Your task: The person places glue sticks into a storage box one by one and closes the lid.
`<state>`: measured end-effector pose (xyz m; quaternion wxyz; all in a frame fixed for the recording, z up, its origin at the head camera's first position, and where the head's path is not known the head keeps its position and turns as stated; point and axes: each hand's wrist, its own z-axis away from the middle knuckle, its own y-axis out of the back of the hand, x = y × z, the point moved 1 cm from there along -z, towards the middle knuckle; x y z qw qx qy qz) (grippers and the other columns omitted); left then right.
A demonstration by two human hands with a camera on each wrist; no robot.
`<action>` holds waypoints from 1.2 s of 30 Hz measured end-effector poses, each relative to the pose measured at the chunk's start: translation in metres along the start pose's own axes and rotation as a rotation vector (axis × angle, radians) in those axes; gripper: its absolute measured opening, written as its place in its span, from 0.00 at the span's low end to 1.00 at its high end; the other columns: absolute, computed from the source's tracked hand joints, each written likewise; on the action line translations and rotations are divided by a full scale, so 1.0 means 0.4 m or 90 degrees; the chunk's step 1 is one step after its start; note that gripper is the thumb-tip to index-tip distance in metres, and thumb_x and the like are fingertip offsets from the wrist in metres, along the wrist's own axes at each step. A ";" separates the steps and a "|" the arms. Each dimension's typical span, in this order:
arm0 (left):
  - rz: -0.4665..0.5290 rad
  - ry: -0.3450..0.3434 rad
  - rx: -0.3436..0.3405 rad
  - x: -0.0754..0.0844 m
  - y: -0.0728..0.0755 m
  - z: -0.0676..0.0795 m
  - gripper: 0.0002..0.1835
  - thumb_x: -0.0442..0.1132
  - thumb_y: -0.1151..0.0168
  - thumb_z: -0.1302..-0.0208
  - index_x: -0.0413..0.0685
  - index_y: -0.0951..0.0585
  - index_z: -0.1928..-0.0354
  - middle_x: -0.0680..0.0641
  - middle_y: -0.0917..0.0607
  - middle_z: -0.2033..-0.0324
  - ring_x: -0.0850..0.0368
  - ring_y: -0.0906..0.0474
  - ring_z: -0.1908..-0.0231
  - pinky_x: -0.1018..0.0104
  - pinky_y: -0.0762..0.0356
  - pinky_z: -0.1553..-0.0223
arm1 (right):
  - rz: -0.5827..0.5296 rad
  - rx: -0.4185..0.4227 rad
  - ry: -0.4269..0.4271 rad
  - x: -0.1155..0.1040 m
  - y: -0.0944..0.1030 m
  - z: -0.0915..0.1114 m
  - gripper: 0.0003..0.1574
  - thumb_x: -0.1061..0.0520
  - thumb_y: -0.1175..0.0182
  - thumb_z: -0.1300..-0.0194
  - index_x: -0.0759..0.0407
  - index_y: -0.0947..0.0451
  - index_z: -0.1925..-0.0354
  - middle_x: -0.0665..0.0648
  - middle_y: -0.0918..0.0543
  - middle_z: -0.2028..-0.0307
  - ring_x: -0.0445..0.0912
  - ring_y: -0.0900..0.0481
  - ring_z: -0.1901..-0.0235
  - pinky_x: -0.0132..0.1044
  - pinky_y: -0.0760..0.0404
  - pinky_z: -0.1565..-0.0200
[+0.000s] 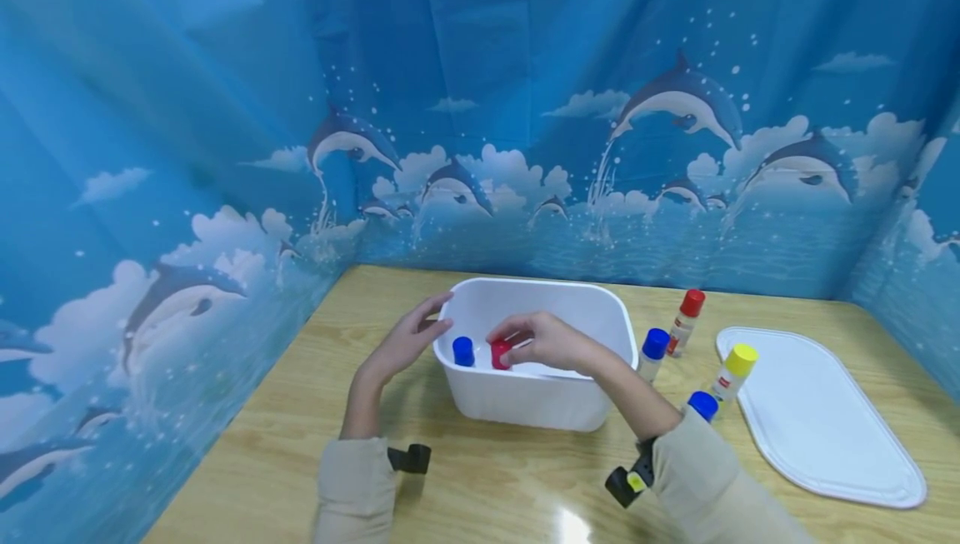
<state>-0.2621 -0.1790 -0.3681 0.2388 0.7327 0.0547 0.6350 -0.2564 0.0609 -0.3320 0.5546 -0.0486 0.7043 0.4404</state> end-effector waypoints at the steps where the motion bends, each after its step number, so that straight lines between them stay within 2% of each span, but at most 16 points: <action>1: 0.001 0.000 0.001 0.000 0.000 0.000 0.29 0.52 0.48 0.33 0.56 0.38 0.33 0.42 0.37 0.36 0.44 0.35 0.42 0.48 0.35 0.44 | 0.003 0.002 0.001 -0.003 0.001 0.002 0.20 0.60 0.37 0.41 0.58 0.23 0.49 0.54 0.20 0.54 0.49 0.25 0.52 0.40 0.23 0.53; 5: -0.001 -0.007 0.003 -0.002 0.000 0.001 0.29 0.51 0.48 0.33 0.54 0.39 0.32 0.40 0.37 0.36 0.42 0.35 0.42 0.48 0.34 0.45 | 0.005 0.022 0.020 -0.023 0.015 0.021 0.18 0.60 0.39 0.40 0.61 0.23 0.50 0.56 0.20 0.54 0.49 0.24 0.52 0.39 0.22 0.54; 9: -0.007 -0.008 0.000 -0.004 -0.003 -0.002 0.29 0.50 0.49 0.32 0.52 0.39 0.32 0.40 0.38 0.36 0.42 0.35 0.42 0.49 0.34 0.45 | -0.002 0.061 0.059 -0.054 0.046 0.070 0.18 0.60 0.41 0.38 0.64 0.24 0.49 0.60 0.21 0.52 0.51 0.24 0.52 0.38 0.22 0.54; 13: -0.001 -0.013 -0.005 -0.002 -0.004 -0.001 0.29 0.50 0.49 0.33 0.52 0.39 0.32 0.39 0.38 0.36 0.41 0.36 0.42 0.49 0.34 0.44 | -0.007 0.112 0.068 -0.087 0.086 0.144 0.19 0.58 0.41 0.37 0.62 0.25 0.47 0.59 0.23 0.50 0.54 0.26 0.50 0.36 0.23 0.54; 15: 0.005 -0.014 -0.013 0.021 -0.003 0.010 0.29 0.48 0.50 0.32 0.48 0.40 0.32 0.37 0.39 0.36 0.39 0.37 0.42 0.48 0.35 0.44 | -0.004 0.139 0.065 -0.097 0.105 0.184 0.20 0.57 0.41 0.37 0.61 0.26 0.47 0.59 0.23 0.49 0.54 0.26 0.50 0.36 0.22 0.54; 20: 0.006 0.000 -0.010 0.021 -0.001 0.010 0.29 0.49 0.49 0.32 0.50 0.40 0.32 0.39 0.39 0.35 0.41 0.37 0.41 0.48 0.35 0.44 | 0.017 0.191 0.050 -0.106 0.144 0.286 0.19 0.56 0.43 0.35 0.59 0.26 0.46 0.60 0.24 0.49 0.52 0.24 0.51 0.35 0.21 0.57; 21: 0.003 -0.001 -0.007 0.010 -0.001 0.006 0.29 0.50 0.49 0.32 0.52 0.39 0.32 0.40 0.39 0.35 0.42 0.36 0.41 0.49 0.35 0.44 | 0.017 0.198 0.049 -0.105 0.149 0.305 0.19 0.57 0.43 0.35 0.60 0.26 0.46 0.61 0.24 0.49 0.51 0.24 0.51 0.35 0.21 0.57; 22: 0.001 -0.001 -0.003 -0.001 0.000 0.000 0.29 0.51 0.49 0.33 0.53 0.39 0.32 0.41 0.39 0.35 0.42 0.36 0.41 0.49 0.35 0.44 | 0.021 0.205 0.050 -0.102 0.154 0.323 0.18 0.58 0.44 0.35 0.60 0.26 0.46 0.61 0.24 0.49 0.50 0.24 0.52 0.35 0.21 0.58; 25: 0.000 0.001 -0.001 -0.001 0.001 0.001 0.28 0.49 0.49 0.32 0.53 0.39 0.32 0.41 0.39 0.35 0.42 0.37 0.41 0.49 0.35 0.43 | 0.027 0.226 0.045 -0.082 0.162 0.372 0.18 0.60 0.45 0.34 0.62 0.27 0.47 0.61 0.24 0.50 0.45 0.22 0.54 0.35 0.20 0.59; 33: -0.002 0.003 0.000 -0.001 0.001 0.001 0.28 0.47 0.49 0.32 0.52 0.39 0.32 0.41 0.39 0.35 0.42 0.37 0.41 0.49 0.35 0.44 | 0.083 0.263 0.002 0.023 0.154 0.471 0.17 0.61 0.45 0.34 0.60 0.26 0.47 0.46 0.22 0.53 0.36 0.24 0.56 0.32 0.20 0.61; 36: -0.002 -0.004 -0.003 0.000 0.000 0.000 0.28 0.47 0.49 0.32 0.51 0.39 0.32 0.40 0.39 0.35 0.41 0.37 0.41 0.48 0.35 0.44 | 0.096 0.278 -0.002 0.063 0.144 0.492 0.17 0.63 0.45 0.35 0.60 0.26 0.47 0.45 0.22 0.53 0.34 0.25 0.56 0.31 0.21 0.60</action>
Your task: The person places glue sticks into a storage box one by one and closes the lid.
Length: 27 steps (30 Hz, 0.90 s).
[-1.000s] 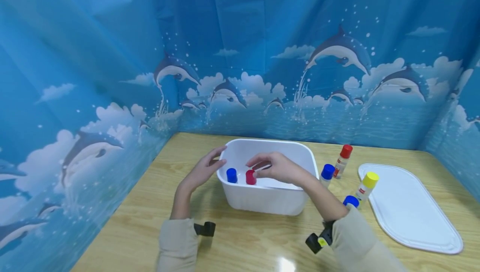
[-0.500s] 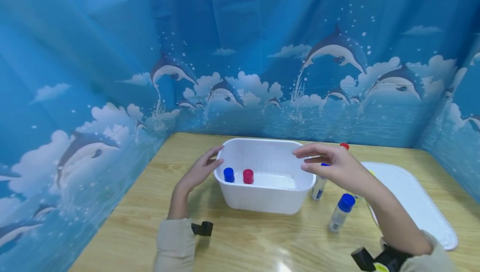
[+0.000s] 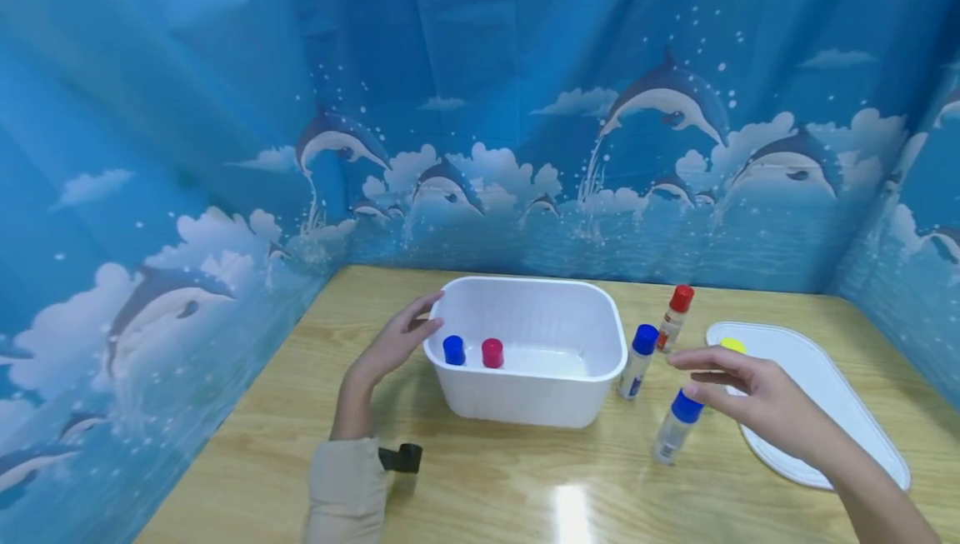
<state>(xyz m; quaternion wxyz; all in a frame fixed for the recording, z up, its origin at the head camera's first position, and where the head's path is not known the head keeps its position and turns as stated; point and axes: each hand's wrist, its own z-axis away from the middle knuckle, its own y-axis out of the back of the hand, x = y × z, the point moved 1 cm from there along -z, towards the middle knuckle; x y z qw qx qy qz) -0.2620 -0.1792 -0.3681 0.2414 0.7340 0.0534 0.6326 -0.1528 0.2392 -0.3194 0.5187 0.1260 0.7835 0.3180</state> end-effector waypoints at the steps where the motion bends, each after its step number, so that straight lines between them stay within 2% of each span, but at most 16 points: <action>1: -0.001 -0.003 -0.001 -0.001 0.001 0.000 0.28 0.48 0.49 0.32 0.50 0.40 0.32 0.39 0.39 0.35 0.41 0.37 0.41 0.48 0.35 0.44 | -0.001 0.002 -0.004 0.011 -0.004 0.006 0.18 0.63 0.44 0.35 0.61 0.26 0.47 0.44 0.22 0.53 0.33 0.25 0.56 0.30 0.21 0.60; 6: 0.000 -0.008 0.002 -0.001 0.005 0.001 0.29 0.48 0.49 0.32 0.50 0.39 0.32 0.39 0.39 0.35 0.41 0.38 0.40 0.48 0.36 0.43 | -0.047 0.003 -0.035 0.055 -0.024 0.031 0.20 0.62 0.45 0.35 0.65 0.29 0.45 0.38 0.24 0.52 0.32 0.26 0.55 0.32 0.20 0.61; 14: 0.003 0.004 0.005 -0.002 0.007 0.002 0.28 0.50 0.49 0.33 0.53 0.39 0.32 0.41 0.39 0.35 0.43 0.39 0.40 0.49 0.36 0.43 | -0.117 0.020 -0.004 0.089 -0.060 0.048 0.19 0.68 0.44 0.37 0.72 0.30 0.47 0.39 0.23 0.54 0.36 0.23 0.57 0.33 0.20 0.62; 22: -0.003 -0.004 0.005 -0.001 0.005 0.002 0.28 0.49 0.49 0.32 0.51 0.39 0.32 0.41 0.39 0.35 0.43 0.39 0.39 0.49 0.36 0.43 | -0.072 0.074 -0.032 0.096 -0.075 0.054 0.18 0.66 0.42 0.38 0.68 0.26 0.49 0.43 0.21 0.56 0.36 0.23 0.59 0.31 0.20 0.62; 27: -0.006 0.001 0.005 0.002 0.002 0.001 0.28 0.48 0.49 0.32 0.52 0.39 0.33 0.42 0.39 0.35 0.43 0.39 0.39 0.49 0.37 0.43 | -0.062 0.079 -0.048 0.092 -0.071 0.055 0.18 0.65 0.42 0.38 0.68 0.26 0.49 0.42 0.20 0.57 0.35 0.23 0.59 0.31 0.20 0.63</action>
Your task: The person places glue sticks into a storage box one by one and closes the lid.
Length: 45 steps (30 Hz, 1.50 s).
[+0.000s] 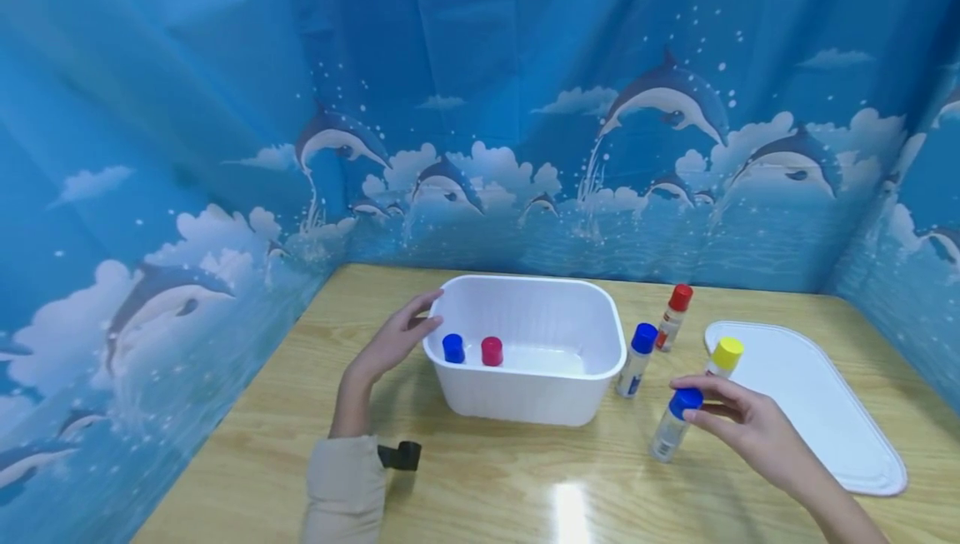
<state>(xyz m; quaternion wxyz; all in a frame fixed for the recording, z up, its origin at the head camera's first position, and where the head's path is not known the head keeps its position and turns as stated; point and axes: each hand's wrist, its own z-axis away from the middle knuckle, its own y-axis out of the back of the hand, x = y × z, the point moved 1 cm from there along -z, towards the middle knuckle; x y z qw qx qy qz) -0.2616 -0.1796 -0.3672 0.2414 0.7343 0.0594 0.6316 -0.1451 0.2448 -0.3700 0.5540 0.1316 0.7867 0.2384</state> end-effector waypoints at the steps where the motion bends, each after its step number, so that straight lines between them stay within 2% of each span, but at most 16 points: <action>1: -0.003 -0.002 -0.002 0.000 0.000 0.000 0.28 0.48 0.49 0.32 0.51 0.39 0.32 0.41 0.39 0.35 0.43 0.39 0.39 0.49 0.37 0.43 | 0.000 0.000 0.002 -0.002 0.001 -0.001 0.18 0.65 0.42 0.38 0.68 0.26 0.49 0.42 0.20 0.57 0.35 0.23 0.59 0.31 0.20 0.63; 6: -0.007 0.004 -0.001 0.003 -0.002 0.000 0.29 0.50 0.49 0.33 0.52 0.39 0.32 0.41 0.39 0.35 0.43 0.39 0.40 0.49 0.36 0.43 | 0.004 -0.004 0.024 -0.025 0.009 -0.009 0.17 0.66 0.42 0.38 0.67 0.26 0.49 0.45 0.19 0.57 0.37 0.21 0.61 0.32 0.19 0.64; 13: -0.002 0.010 0.001 0.004 -0.002 0.002 0.30 0.52 0.49 0.33 0.53 0.39 0.32 0.41 0.40 0.35 0.42 0.39 0.40 0.48 0.37 0.43 | 0.038 -0.001 0.018 -0.086 0.036 -0.031 0.18 0.60 0.43 0.36 0.63 0.26 0.48 0.48 0.19 0.56 0.38 0.21 0.61 0.35 0.19 0.65; 20: 0.002 0.004 0.001 0.004 0.000 0.003 0.30 0.53 0.49 0.34 0.53 0.39 0.32 0.40 0.40 0.35 0.42 0.38 0.40 0.48 0.36 0.43 | 0.072 0.014 0.065 -0.142 0.063 -0.064 0.19 0.63 0.42 0.37 0.60 0.25 0.47 0.45 0.20 0.54 0.37 0.22 0.59 0.29 0.21 0.64; 24: 0.003 0.005 0.002 0.002 -0.001 0.003 0.29 0.51 0.49 0.33 0.53 0.39 0.32 0.41 0.40 0.35 0.42 0.38 0.40 0.48 0.36 0.43 | 0.088 0.023 0.060 -0.173 0.080 -0.083 0.20 0.61 0.41 0.37 0.58 0.25 0.46 0.43 0.21 0.53 0.36 0.23 0.60 0.27 0.21 0.64; 27: 0.004 0.006 0.003 0.001 -0.001 0.002 0.28 0.49 0.49 0.32 0.53 0.39 0.32 0.41 0.40 0.35 0.42 0.38 0.40 0.48 0.36 0.43 | 0.087 0.025 0.060 -0.195 0.092 -0.098 0.20 0.60 0.41 0.37 0.58 0.25 0.46 0.42 0.21 0.54 0.37 0.22 0.60 0.26 0.22 0.63; 33: 0.003 0.005 0.002 0.001 0.000 0.003 0.28 0.49 0.49 0.32 0.52 0.39 0.32 0.41 0.39 0.35 0.42 0.38 0.40 0.48 0.36 0.43 | 0.053 0.023 0.102 -0.237 0.110 -0.134 0.19 0.64 0.43 0.36 0.61 0.26 0.46 0.45 0.20 0.55 0.39 0.21 0.60 0.25 0.22 0.62; 38: 0.002 0.005 0.003 0.001 0.001 0.003 0.28 0.49 0.49 0.32 0.52 0.39 0.32 0.41 0.39 0.35 0.42 0.38 0.40 0.48 0.36 0.43 | 0.051 0.034 0.095 -0.264 0.110 -0.167 0.19 0.60 0.42 0.36 0.59 0.25 0.46 0.45 0.21 0.54 0.38 0.20 0.60 0.26 0.22 0.62; 45: 0.000 0.006 0.001 0.002 -0.001 0.002 0.29 0.51 0.49 0.33 0.54 0.39 0.32 0.41 0.39 0.35 0.43 0.38 0.40 0.49 0.36 0.43 | 0.071 0.028 0.084 -0.293 0.089 -0.206 0.21 0.55 0.42 0.36 0.56 0.26 0.45 0.52 0.22 0.52 0.38 0.21 0.60 0.26 0.22 0.62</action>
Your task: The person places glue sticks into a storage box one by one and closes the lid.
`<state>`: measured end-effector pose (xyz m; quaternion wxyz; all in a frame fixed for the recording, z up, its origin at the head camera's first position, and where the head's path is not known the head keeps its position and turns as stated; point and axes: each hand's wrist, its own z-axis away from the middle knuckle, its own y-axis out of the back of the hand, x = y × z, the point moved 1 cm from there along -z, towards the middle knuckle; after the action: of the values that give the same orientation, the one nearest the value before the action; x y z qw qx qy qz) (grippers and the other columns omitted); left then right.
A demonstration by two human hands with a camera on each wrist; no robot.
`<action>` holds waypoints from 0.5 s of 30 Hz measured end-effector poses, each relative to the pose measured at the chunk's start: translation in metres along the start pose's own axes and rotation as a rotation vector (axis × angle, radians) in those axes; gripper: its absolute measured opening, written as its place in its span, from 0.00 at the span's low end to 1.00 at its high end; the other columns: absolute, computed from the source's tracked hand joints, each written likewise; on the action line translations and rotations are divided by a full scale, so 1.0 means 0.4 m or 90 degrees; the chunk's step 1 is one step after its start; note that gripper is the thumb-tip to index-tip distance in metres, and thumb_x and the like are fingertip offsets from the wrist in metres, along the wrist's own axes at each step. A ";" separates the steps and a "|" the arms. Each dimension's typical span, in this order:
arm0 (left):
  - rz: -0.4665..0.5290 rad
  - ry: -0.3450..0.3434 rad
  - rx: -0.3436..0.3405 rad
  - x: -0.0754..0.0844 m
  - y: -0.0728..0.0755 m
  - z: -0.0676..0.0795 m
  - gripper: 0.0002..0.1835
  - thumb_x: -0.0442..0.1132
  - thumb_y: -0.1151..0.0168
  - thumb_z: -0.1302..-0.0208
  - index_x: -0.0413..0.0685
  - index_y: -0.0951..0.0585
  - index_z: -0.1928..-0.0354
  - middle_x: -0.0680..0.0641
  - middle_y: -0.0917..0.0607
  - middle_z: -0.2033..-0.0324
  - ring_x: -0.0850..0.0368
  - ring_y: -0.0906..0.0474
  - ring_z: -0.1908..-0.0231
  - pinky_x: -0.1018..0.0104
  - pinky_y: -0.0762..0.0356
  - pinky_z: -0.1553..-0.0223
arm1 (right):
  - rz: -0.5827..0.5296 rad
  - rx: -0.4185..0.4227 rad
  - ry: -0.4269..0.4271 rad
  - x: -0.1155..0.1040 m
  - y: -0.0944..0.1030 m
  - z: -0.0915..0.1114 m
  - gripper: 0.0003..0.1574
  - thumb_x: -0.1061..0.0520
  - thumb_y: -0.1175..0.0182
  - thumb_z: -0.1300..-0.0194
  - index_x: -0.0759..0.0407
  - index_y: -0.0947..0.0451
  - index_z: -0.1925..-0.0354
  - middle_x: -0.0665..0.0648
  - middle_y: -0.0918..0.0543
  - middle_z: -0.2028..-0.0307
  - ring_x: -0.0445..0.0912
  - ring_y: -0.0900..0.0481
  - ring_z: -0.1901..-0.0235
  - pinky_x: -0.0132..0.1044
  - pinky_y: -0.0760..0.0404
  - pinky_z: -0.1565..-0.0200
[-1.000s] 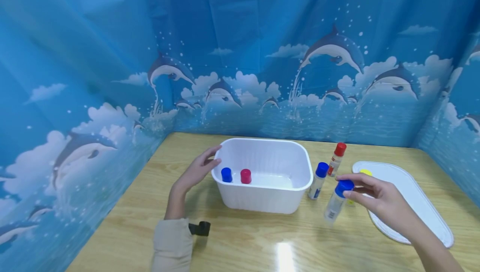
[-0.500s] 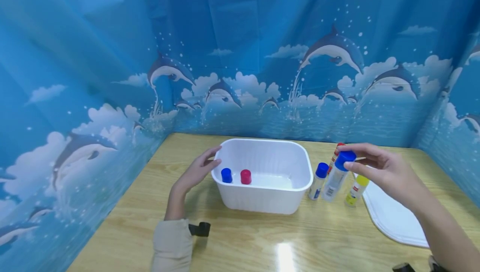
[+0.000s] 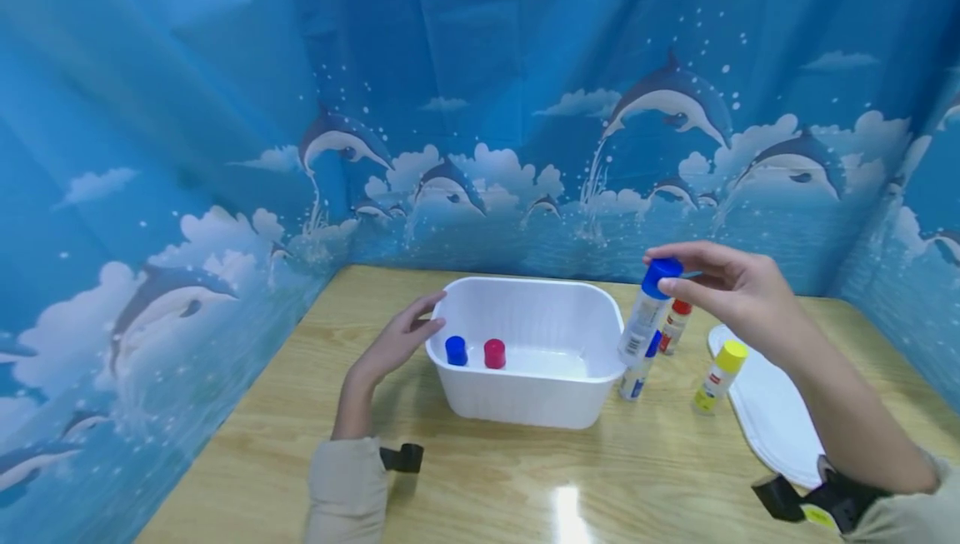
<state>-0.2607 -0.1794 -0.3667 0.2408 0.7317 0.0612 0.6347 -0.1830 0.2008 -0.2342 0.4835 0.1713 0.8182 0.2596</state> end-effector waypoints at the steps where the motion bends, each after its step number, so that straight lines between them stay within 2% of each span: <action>1: 0.000 0.000 0.000 -0.001 0.000 0.000 0.29 0.51 0.49 0.33 0.54 0.39 0.32 0.41 0.39 0.35 0.43 0.38 0.40 0.49 0.36 0.43 | 0.002 -0.002 0.001 -0.003 -0.004 -0.006 0.21 0.54 0.42 0.36 0.56 0.25 0.45 0.54 0.22 0.52 0.38 0.21 0.60 0.26 0.22 0.62; 9: -0.004 -0.006 -0.003 -0.006 0.003 -0.003 0.32 0.56 0.48 0.35 0.54 0.39 0.32 0.41 0.39 0.35 0.43 0.38 0.40 0.48 0.36 0.43 | -0.033 -0.021 0.014 -0.022 -0.049 -0.051 0.21 0.53 0.42 0.36 0.58 0.26 0.45 0.59 0.23 0.51 0.41 0.20 0.62 0.31 0.20 0.64; 15: 0.003 -0.005 -0.005 -0.006 -0.001 -0.004 0.31 0.53 0.49 0.34 0.53 0.40 0.32 0.40 0.40 0.35 0.41 0.38 0.40 0.47 0.37 0.43 | -0.058 -0.049 0.032 -0.022 -0.088 -0.076 0.21 0.53 0.43 0.35 0.59 0.26 0.45 0.58 0.22 0.51 0.43 0.20 0.62 0.30 0.20 0.63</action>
<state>-0.2625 -0.1795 -0.3690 0.2427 0.7334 0.0560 0.6326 -0.2067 0.1600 -0.2366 0.4804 0.1087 0.8265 0.2726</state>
